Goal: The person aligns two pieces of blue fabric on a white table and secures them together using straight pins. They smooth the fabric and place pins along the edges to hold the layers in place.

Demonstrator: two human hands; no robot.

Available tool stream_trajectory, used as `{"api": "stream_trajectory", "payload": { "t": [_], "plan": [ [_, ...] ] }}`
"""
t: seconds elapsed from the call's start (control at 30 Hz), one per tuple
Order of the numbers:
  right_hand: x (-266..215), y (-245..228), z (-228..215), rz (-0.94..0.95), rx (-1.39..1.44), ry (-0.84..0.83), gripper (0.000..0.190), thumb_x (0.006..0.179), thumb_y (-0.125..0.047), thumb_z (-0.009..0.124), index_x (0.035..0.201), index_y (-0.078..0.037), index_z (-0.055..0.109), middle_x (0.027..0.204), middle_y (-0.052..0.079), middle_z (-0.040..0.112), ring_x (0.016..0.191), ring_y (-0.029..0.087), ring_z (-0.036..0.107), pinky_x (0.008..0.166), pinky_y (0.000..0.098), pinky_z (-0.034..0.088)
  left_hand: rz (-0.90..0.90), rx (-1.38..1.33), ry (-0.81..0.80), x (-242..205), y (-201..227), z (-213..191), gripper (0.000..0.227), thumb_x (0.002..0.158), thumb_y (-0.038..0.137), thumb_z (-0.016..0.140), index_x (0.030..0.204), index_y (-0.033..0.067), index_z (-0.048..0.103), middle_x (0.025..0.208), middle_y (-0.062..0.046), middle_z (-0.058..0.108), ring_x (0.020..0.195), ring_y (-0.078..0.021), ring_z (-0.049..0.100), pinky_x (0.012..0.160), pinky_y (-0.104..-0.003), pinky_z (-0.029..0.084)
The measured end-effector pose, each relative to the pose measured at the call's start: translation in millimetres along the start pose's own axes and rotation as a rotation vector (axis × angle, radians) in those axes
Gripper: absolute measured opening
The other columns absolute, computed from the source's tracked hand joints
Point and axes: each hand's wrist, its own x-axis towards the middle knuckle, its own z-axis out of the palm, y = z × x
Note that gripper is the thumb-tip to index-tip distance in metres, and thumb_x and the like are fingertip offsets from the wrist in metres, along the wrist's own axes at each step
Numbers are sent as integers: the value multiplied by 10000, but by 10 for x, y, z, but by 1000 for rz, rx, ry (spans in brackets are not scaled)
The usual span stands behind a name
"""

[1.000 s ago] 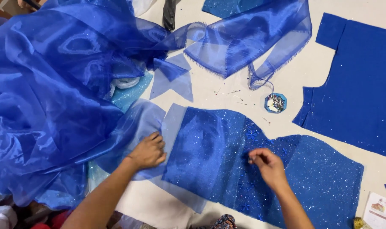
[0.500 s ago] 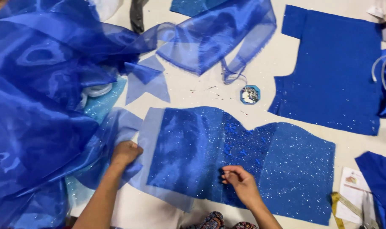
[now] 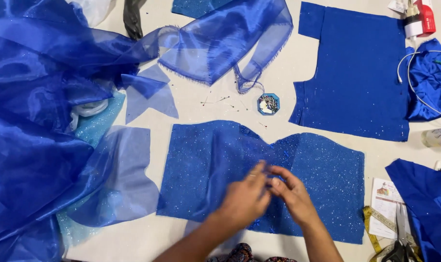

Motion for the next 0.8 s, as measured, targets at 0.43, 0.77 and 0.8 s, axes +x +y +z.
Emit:
{"api": "stream_trajectory", "payload": {
  "t": [0.43,0.77,0.8],
  "plan": [
    [859,593,-1002,118,-441,498,164,959,-200,668,1032,-69,736,716,117,712,578,189,668,575,330,605,292,100,-16,199,-674,465,592,962,329,567,1446,13,439,1635,-176,223,1458,-341,291,1148,-477,271],
    [802,670,-1072,64,-655,596,183,955,-246,729,1038,-90,778,878,232,737,676,341,721,573,408,570,-109,-151,423,1172,-1524,-186,409,787,172,808,1154,110,640,1041,-93,653,884,-304,671,745,-413,533],
    [789,641,-1048,57,-631,604,191,958,-257,728,1046,-94,773,877,221,734,652,324,713,565,397,570,-174,-143,368,1265,-1490,-279,432,775,185,815,1168,143,642,1049,-65,645,928,-304,678,777,-426,532]
  ]
}}
